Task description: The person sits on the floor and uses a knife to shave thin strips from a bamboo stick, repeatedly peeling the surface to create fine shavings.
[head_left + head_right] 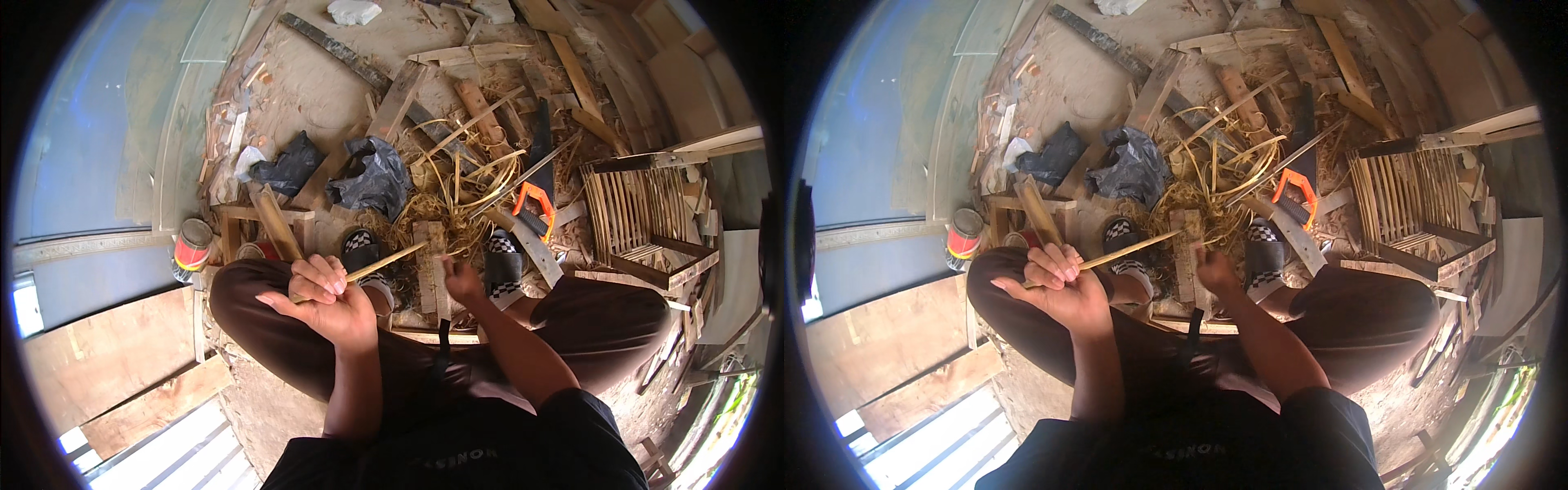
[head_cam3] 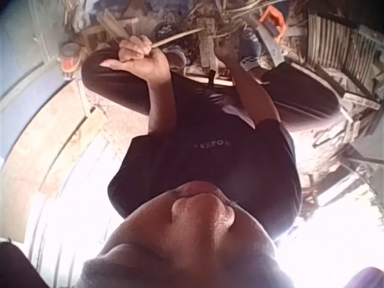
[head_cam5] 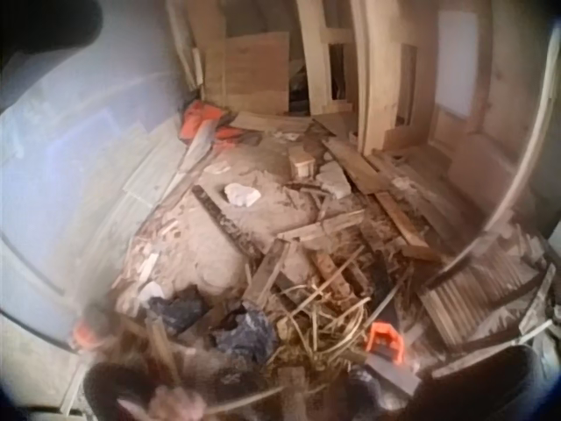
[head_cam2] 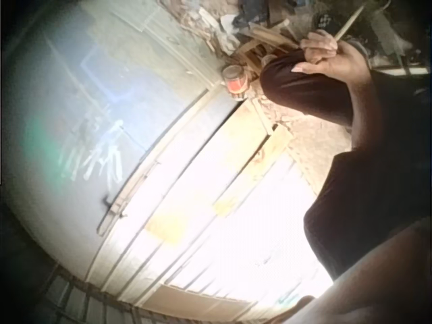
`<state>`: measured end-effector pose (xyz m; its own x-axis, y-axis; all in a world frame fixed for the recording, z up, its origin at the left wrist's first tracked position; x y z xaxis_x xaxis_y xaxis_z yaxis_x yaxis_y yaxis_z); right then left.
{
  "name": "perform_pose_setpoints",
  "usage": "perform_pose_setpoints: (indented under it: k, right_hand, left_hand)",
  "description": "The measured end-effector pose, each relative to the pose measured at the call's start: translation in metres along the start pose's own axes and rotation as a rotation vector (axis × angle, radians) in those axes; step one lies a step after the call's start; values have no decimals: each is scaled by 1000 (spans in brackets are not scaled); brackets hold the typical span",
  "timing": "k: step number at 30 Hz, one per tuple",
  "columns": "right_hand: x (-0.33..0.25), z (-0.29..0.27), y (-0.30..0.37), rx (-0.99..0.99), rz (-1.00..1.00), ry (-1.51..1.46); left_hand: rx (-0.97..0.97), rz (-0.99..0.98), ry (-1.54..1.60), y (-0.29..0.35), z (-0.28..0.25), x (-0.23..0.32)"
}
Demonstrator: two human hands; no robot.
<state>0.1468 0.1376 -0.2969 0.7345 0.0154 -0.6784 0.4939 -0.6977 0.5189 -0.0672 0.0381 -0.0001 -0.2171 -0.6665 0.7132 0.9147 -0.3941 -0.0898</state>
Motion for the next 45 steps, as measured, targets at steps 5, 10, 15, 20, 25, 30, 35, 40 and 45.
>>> perform_pose_setpoints:
  k: [5, 10, 15, 20, 25, 30, 35, 40, 45]
  right_hand:
    - [-33, 3, 7, -31, -101, -239]
    - [-129, -14, 40, -112, -522, -398]
    - [15, 18, -1, -105, -122, -161]
    - [40, 6, -1, -46, 16, 13]
    - [-44, 7, 6, -158, -248, -107]
    - [76, 28, -15, 80, 32, 62]
    - [28, 8, -2, -84, 90, 3]
    - [-64, 5, 20, -73, -104, -193]
    - [-166, -25, 76, -86, -588, -369]
  left_hand:
    - [37, 62, -87, 4, 7, -7]
    - [26, 51, -53, -2, 5, -4]
    - [70, 6, -37, -15, -7, -1]
    - [96, 29, -24, -12, -16, 4]
    - [123, 26, -39, -11, -18, 7]
    - [109, -25, -8, -21, -21, -3]
    - [13, -15, 59, -4, -12, 4]
    - [-59, -127, 142, 3, 1, -5]
    - [-57, -148, 186, 5, -9, -3]
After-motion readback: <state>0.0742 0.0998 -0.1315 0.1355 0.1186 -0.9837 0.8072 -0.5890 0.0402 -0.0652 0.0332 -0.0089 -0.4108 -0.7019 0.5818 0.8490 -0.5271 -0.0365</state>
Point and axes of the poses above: each hand's wrist, its own y-axis away from the middle knuckle, its own z-axis out of the palm, x = y × z, the point moved 8 cm from there along -y, towards the middle knuckle, and after that the axes turned 5 degrees about -z, right-handed, at the moved point
